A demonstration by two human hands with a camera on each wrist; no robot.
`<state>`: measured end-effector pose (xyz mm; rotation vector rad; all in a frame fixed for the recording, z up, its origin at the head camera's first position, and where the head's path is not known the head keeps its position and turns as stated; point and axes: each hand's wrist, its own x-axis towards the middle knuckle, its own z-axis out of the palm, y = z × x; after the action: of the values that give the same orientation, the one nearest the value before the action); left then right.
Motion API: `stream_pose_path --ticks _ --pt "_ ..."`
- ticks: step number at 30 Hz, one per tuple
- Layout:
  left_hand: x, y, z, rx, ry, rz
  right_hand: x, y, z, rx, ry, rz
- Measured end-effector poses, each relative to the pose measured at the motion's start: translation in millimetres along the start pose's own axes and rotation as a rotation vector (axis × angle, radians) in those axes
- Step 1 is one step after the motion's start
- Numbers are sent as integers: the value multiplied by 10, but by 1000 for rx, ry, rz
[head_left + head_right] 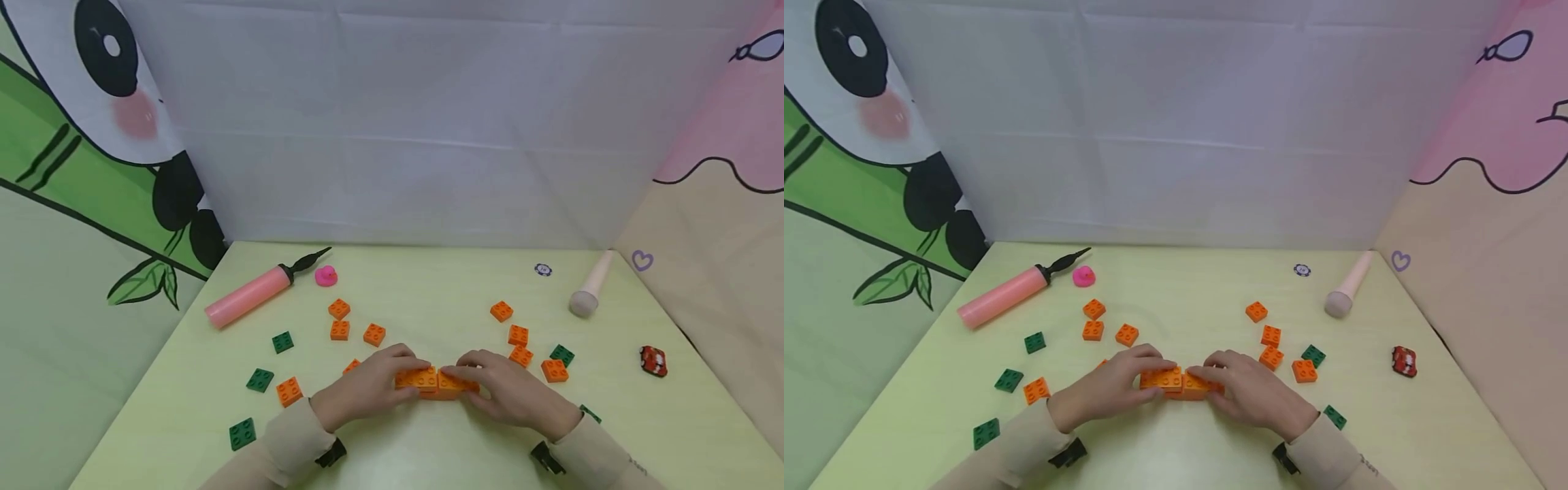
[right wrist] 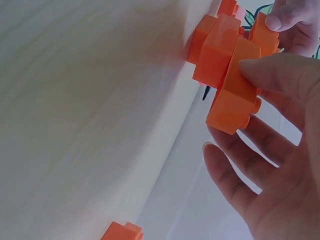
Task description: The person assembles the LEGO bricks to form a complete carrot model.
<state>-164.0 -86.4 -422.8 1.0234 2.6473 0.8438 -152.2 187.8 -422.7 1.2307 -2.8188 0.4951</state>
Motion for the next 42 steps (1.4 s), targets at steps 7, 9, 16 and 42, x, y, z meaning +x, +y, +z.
stream_pose_path --ticks 7,9,16,42 --pt "53 10 34 13 -34 -21 -10 19 28 16 15 -5" --pt "60 9 32 16 -41 -16 -12 15 28 12 17 -3" --pt "92 5 16 41 -69 -14 -19 13 32 6 17 10" --pt "101 18 10 51 -78 -43 6 19 20 30 -4 28"
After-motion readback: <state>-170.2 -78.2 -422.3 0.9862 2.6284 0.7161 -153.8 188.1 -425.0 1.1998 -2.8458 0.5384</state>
